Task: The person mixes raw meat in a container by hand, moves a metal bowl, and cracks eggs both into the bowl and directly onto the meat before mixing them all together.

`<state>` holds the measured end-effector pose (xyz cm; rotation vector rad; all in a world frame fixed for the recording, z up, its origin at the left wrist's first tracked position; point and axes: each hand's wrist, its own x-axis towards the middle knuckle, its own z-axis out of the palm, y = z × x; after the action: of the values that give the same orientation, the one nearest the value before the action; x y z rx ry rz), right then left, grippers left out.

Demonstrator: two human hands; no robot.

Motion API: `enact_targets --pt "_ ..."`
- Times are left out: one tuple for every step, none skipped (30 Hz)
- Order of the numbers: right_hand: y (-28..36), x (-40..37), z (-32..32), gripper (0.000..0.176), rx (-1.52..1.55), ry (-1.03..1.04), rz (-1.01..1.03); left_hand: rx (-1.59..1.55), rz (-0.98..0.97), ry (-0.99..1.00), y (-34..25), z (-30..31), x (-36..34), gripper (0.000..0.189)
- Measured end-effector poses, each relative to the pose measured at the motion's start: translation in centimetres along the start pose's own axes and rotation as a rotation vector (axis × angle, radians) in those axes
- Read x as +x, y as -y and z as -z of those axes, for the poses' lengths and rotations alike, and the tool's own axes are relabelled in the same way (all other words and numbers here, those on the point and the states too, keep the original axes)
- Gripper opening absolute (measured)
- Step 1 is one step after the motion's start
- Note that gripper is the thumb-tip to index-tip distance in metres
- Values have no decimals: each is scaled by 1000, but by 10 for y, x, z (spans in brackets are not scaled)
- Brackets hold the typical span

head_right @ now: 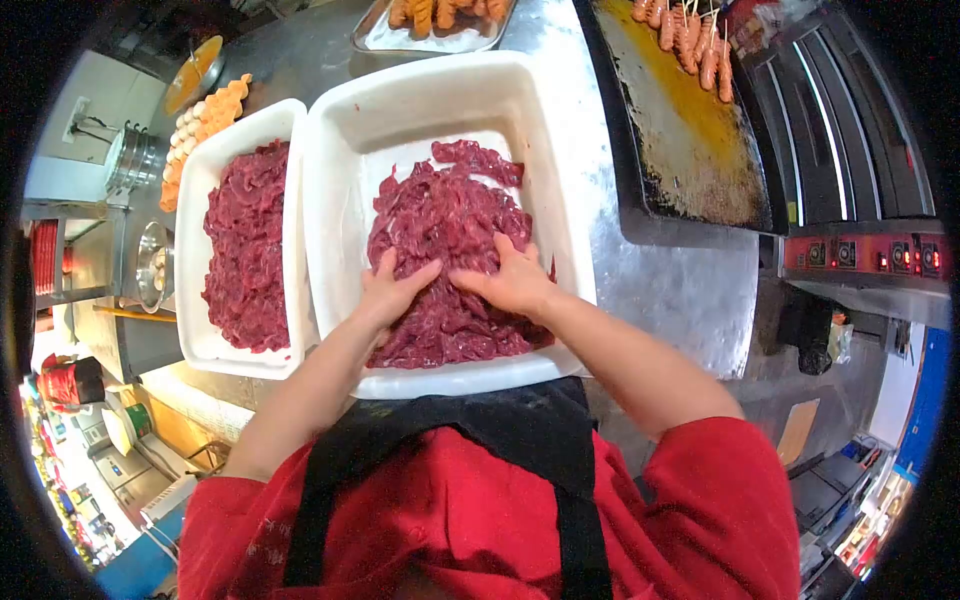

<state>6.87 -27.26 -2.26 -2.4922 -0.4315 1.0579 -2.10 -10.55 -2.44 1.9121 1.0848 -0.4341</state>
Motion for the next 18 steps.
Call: enact_targets --pt "11 -3 -3 91 417 71 -43 -2 -3 1 -8 2 -7 91" --pt "22 -5 -2 85 833 136 -79 -455 43 223 -18 4 -7 83" --pt "38 -12 14 70 1075 354 37 -906 89 451 -26 7 -3 74" --pt "44 -12 17 65 1118 395 -14 -1074 169 768 -29 14 11 53" --pt "49 -10 22 59 1161 433 -59 -1071 152 771 -31 18 20 53" --pt "51 -6 25 54 1192 384 31 -1022 110 713 -45 32 10 47" --pt "52 -3 27 50 1224 340 109 -974 83 656 -54 43 -1 42" --pt "57 -6 39 43 1161 294 219 -1011 -35 670 -60 51 -1 40" --pt "66 -11 58 36 1099 248 327 -1044 -153 682 -67 59 1 37" --pt "74 -17 73 32 1055 154 418 -1000 -262 667 -78 71 -6 36" --pt "81 -21 86 27 1006 62 506 -955 -370 650 -89 82 -15 36" --pt "87 -22 97 26 922 -92 532 -928 -451 554 -93 87 -19 35" --pt "90 -22 102 25 831 -248 559 -894 -539 457 -100 93 -26 34" --pt "88 -20 100 25 836 -245 554 -804 -536 291 -101 97 -40 31" --pt "86 -18 98 22 776 -392 675 -801 -531 292 -94 93 -40 31" --pt "86 -18 98 20 709 -540 794 -653 -710 111 -85 84 -35 32" --pt "83 -24 90 33 672 -428 658 -497 -879 -70 -75 76 -30 32" --pt "69 -16 80 34 444 -377 671 -265 -934 -109 -63 67 -33 36"
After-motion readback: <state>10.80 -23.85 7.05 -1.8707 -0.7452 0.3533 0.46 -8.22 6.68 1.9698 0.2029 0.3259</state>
